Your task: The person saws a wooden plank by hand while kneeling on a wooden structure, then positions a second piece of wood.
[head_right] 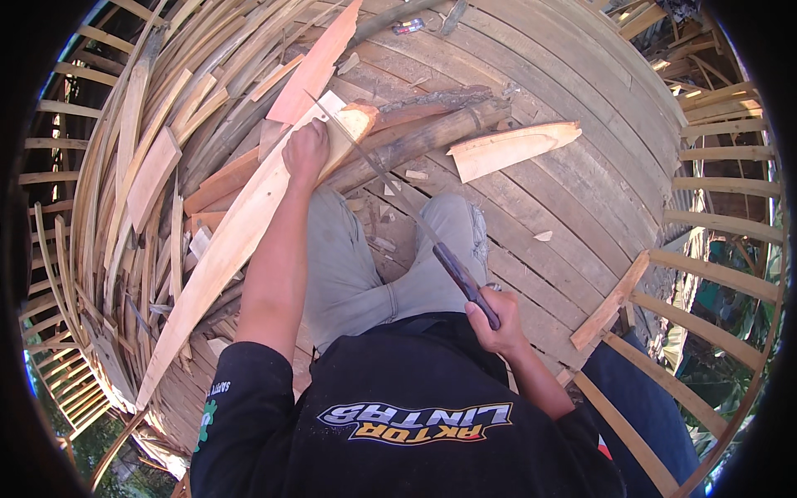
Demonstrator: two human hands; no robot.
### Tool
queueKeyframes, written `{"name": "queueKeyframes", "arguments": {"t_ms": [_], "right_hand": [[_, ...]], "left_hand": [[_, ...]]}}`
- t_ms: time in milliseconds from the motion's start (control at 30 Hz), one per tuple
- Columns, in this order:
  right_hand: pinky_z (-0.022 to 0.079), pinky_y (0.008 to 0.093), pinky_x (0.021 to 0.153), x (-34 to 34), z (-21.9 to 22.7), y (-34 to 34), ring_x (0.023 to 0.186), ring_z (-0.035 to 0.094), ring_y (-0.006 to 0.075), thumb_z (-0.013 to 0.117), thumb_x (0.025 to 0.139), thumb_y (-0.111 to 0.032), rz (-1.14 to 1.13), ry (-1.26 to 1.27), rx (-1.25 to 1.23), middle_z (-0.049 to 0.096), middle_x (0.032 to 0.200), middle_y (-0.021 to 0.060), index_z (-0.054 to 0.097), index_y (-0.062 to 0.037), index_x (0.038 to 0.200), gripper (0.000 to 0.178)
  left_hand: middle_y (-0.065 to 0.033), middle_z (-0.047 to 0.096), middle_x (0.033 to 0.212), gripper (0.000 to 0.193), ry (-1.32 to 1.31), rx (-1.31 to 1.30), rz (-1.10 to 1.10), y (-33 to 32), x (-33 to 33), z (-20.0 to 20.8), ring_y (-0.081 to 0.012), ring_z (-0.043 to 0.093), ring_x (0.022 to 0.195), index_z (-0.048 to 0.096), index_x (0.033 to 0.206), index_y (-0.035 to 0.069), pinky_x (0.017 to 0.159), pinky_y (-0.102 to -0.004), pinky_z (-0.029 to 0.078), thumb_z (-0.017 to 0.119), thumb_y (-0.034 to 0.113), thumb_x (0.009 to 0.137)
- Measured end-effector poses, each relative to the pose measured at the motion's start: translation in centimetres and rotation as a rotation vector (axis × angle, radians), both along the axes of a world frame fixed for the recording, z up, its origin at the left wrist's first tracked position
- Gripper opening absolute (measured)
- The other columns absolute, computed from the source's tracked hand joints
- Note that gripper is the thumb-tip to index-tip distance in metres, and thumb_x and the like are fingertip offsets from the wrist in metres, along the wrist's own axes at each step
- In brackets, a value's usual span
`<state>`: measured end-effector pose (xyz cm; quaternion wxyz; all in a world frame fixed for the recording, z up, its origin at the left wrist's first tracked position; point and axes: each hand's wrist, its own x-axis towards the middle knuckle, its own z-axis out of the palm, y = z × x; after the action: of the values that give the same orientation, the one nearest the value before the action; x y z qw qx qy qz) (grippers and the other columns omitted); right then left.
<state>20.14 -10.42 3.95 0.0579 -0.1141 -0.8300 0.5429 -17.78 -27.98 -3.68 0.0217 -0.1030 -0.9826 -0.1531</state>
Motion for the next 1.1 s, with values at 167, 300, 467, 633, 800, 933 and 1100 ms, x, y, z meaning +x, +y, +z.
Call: {"name": "queueKeyframes", "arguments": {"t_ms": [167,300,467,633,800,933,1100], "right_hand": [[0.029,0.0346,0.042,0.5,0.7,-0.4,0.039,0.038,0.0202,0.06,0.083,-0.015,-0.014,-0.021,0.0,0.035,0.047,0.0076,0.043,-0.0036,0.059,0.032],[0.029,0.0343,0.042,1.0,0.6,-0.5,0.039,0.037,0.0198,0.059,0.083,-0.014,-0.025,-0.013,0.008,0.035,0.047,0.0073,0.042,-0.0037,0.059,0.032],[0.028,0.0344,0.042,1.5,0.4,-0.3,0.039,0.037,0.0201,0.059,0.083,-0.014,-0.04,-0.017,0.005,0.035,0.047,0.0078,0.04,-0.0038,0.058,0.032],[0.029,0.0345,0.042,1.6,0.7,0.2,0.039,0.038,0.0214,0.059,0.083,-0.014,-0.002,-0.017,0.022,0.035,0.047,0.008,0.041,-0.0041,0.058,0.032],[0.029,0.0349,0.041,2.0,1.5,0.2,0.038,0.038,0.0224,0.06,0.082,-0.014,-0.001,-0.034,0.037,0.035,0.047,0.0086,0.041,-0.004,0.058,0.032],[0.029,0.0352,0.041,3.8,2.3,0.5,0.038,0.038,0.0228,0.06,0.082,-0.014,0.023,-0.041,0.05,0.035,0.047,0.0091,0.041,-0.0035,0.058,0.032],[0.03,0.0354,0.042,2.6,3.7,0.2,0.038,0.04,0.0222,0.059,0.083,-0.012,0.004,-0.08,0.061,0.037,0.048,0.0101,0.043,-0.0027,0.059,0.03]], "left_hand": [[-0.0269,0.066,0.077,0.056,0.001,0.006,-0.016,0.1,0.2,0.0,-0.0416,0.065,0.075,0.068,0.07,-0.003,0.074,-0.0501,0.05,0.034,0.033,0.096],[-0.0266,0.066,0.078,0.056,-0.026,0.008,0.017,0.1,0.1,0.4,-0.0415,0.065,0.076,0.068,0.072,-0.004,0.074,-0.0505,0.05,0.033,0.033,0.096],[-0.0266,0.066,0.078,0.057,-0.03,0.012,0.022,0.1,0.2,0.4,-0.0416,0.065,0.077,0.069,0.073,-0.004,0.075,-0.0506,0.05,0.032,0.033,0.096],[-0.0271,0.066,0.08,0.057,-0.061,0.01,0.008,0.1,0.1,0.6,-0.0419,0.065,0.079,0.069,0.074,-0.004,0.076,-0.0504,0.05,0.032,0.033,0.096],[-0.0273,0.066,0.082,0.057,-0.067,0.015,0.017,0.2,0.0,0.4,-0.0424,0.065,0.08,0.069,0.075,-0.004,0.077,-0.0506,0.049,0.032,0.034,0.096],[-0.0271,0.066,0.082,0.057,-0.082,0.007,0.018,0.1,-0.1,0.4,-0.0424,0.065,0.08,0.069,0.075,-0.004,0.077,-0.0509,0.049,0.032,0.034,0.096],[-0.0272,0.066,0.08,0.056,-0.078,-0.008,-0.064,-0.2,-0.4,0.6,-0.0418,0.065,0.078,0.069,0.073,-0.003,0.075,-0.0511,0.049,0.033,0.032,0.096]]}}
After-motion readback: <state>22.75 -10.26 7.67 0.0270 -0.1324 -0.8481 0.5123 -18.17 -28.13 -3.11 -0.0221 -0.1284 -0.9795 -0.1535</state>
